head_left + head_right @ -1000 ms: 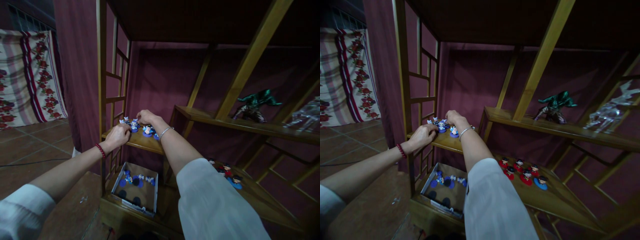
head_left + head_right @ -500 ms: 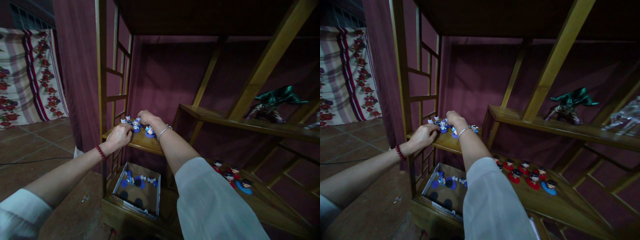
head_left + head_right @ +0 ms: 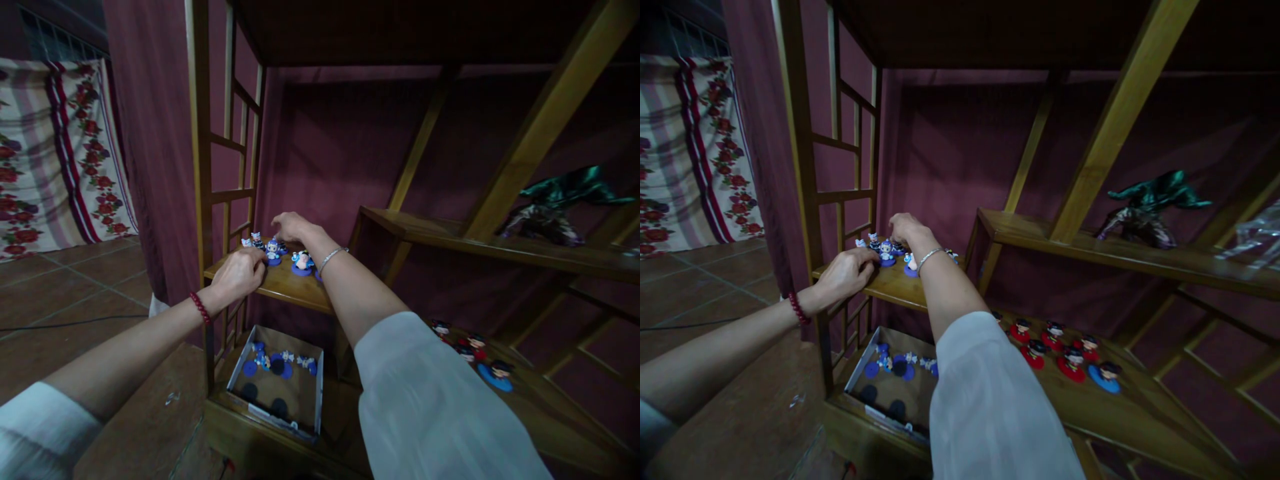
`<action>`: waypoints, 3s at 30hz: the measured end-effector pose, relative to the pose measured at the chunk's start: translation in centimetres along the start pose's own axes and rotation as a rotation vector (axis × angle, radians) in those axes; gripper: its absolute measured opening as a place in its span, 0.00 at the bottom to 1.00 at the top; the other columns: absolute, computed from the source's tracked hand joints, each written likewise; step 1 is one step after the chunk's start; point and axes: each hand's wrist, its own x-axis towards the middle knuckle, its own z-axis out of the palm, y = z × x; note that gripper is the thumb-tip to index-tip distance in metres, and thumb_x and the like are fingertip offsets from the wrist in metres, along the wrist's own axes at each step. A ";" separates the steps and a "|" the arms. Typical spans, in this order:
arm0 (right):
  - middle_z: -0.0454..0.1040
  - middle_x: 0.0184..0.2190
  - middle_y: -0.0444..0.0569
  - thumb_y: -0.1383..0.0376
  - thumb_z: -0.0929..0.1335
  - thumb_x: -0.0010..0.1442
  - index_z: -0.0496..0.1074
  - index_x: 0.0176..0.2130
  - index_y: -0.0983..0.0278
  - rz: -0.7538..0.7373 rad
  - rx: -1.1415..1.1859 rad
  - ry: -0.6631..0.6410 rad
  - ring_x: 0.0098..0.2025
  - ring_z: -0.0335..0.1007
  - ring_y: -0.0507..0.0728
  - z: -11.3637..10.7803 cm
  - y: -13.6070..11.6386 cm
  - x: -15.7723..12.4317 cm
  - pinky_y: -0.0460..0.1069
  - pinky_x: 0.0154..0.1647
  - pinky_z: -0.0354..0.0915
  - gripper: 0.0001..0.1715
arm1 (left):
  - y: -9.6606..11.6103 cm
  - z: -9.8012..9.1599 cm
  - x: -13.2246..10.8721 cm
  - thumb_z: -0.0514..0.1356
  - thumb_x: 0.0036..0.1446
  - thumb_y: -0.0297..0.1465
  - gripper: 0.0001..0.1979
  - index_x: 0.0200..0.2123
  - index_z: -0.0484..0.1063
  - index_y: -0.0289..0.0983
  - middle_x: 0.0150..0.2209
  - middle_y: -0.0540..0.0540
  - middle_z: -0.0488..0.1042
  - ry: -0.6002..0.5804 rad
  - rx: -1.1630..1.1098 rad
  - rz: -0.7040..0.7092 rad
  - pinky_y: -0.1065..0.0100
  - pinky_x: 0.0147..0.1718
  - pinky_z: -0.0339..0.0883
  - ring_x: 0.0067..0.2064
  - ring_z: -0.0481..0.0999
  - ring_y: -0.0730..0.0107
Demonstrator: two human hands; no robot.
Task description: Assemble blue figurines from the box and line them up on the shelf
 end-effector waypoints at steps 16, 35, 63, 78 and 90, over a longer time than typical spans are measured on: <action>0.77 0.37 0.47 0.67 0.74 0.44 0.73 0.44 0.63 -0.136 0.434 -0.108 0.37 0.71 0.52 2.0 0.2 3.9 0.43 0.37 0.63 0.25 | -0.2 0.4 0.0 0.48 0.52 0.24 0.13 0.34 0.72 0.35 0.36 0.44 0.75 0.016 -0.003 0.008 0.65 0.45 0.65 0.40 0.73 0.66; 0.77 0.36 0.46 0.66 0.72 0.46 0.74 0.40 0.64 -0.194 0.124 -0.197 0.35 0.70 0.51 1.1 -1.4 4.1 0.40 0.30 0.61 0.18 | 0.0 0.3 0.1 0.48 0.52 0.24 0.13 0.34 0.72 0.35 0.37 0.44 0.75 0.002 -0.001 0.006 0.65 0.45 0.65 0.41 0.73 0.66; 0.77 0.36 0.46 0.66 0.72 0.46 0.74 0.42 0.64 -0.132 0.163 -0.183 0.35 0.70 0.51 1.3 -1.3 4.0 0.40 0.31 0.61 0.20 | -0.1 0.4 0.2 0.48 0.52 0.24 0.12 0.32 0.71 0.35 0.38 0.44 0.75 0.001 -0.011 0.001 0.65 0.47 0.64 0.42 0.73 0.66; 0.75 0.41 0.45 0.69 0.71 0.48 0.73 0.44 0.63 0.066 -0.162 -0.128 0.42 0.70 0.54 -4.2 0.3 -1.2 0.42 0.39 0.62 0.20 | 0.0 0.0 0.0 0.48 0.52 0.26 0.13 0.34 0.72 0.36 0.36 0.44 0.75 0.003 0.041 0.003 0.66 0.44 0.65 0.40 0.74 0.64; 0.73 0.45 0.49 0.65 0.73 0.44 0.70 0.48 0.64 0.109 -0.238 -0.281 0.45 0.69 0.57 -4.6 1.5 -4.9 0.45 0.44 0.63 0.29 | 0.5 -0.7 -0.2 0.48 0.51 0.27 0.13 0.33 0.73 0.36 0.37 0.44 0.76 -0.015 0.055 -0.033 0.68 0.43 0.66 0.40 0.74 0.65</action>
